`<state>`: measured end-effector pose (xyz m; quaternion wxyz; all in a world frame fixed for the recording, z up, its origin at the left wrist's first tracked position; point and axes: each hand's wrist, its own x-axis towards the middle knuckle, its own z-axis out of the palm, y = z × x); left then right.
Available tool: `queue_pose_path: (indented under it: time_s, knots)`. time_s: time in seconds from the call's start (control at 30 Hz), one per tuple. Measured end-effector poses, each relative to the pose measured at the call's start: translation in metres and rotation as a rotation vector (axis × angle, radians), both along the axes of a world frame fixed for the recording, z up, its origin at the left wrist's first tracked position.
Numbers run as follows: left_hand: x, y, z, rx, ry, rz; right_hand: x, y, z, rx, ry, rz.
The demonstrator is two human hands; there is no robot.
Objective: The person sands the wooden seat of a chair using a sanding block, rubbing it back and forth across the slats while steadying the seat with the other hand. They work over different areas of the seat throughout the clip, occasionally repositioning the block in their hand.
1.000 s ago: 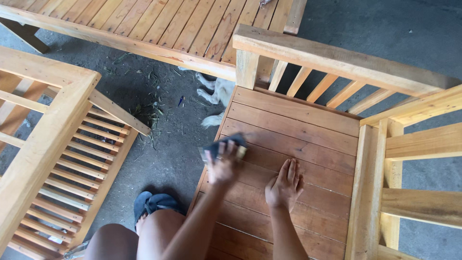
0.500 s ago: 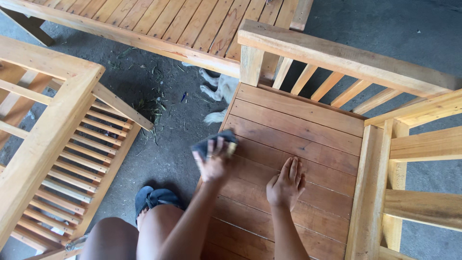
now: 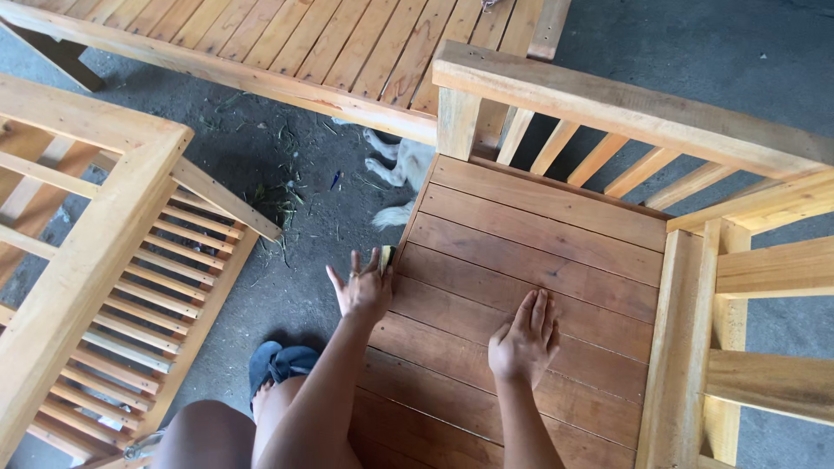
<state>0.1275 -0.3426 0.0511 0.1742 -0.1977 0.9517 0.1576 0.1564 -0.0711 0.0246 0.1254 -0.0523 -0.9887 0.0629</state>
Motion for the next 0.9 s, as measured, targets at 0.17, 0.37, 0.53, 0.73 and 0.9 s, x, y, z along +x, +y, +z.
queue_pose_path:
  time_s: [0.17,0.37,0.53,0.73,0.9]
  knots:
    - [0.017,0.024,-0.009,0.234,0.302,0.201,0.000,-0.001,0.006,0.034,-0.002,-0.012]
    - [0.022,0.052,-0.002,0.007,0.451,-0.154,0.003,-0.003,0.012,0.011,-0.004,0.017]
    - [-0.074,0.049,0.025,0.087,0.459,-0.159,0.004,-0.006,0.017,0.090,-0.019,-0.005]
    - [-0.127,0.046,0.057,0.087,0.407,-0.199,0.005,-0.003,0.020,0.098,0.003,-0.018]
    - [-0.075,0.046,0.060,0.109,0.344,-0.241,0.002,-0.004,0.023,0.081,-0.031,-0.030]
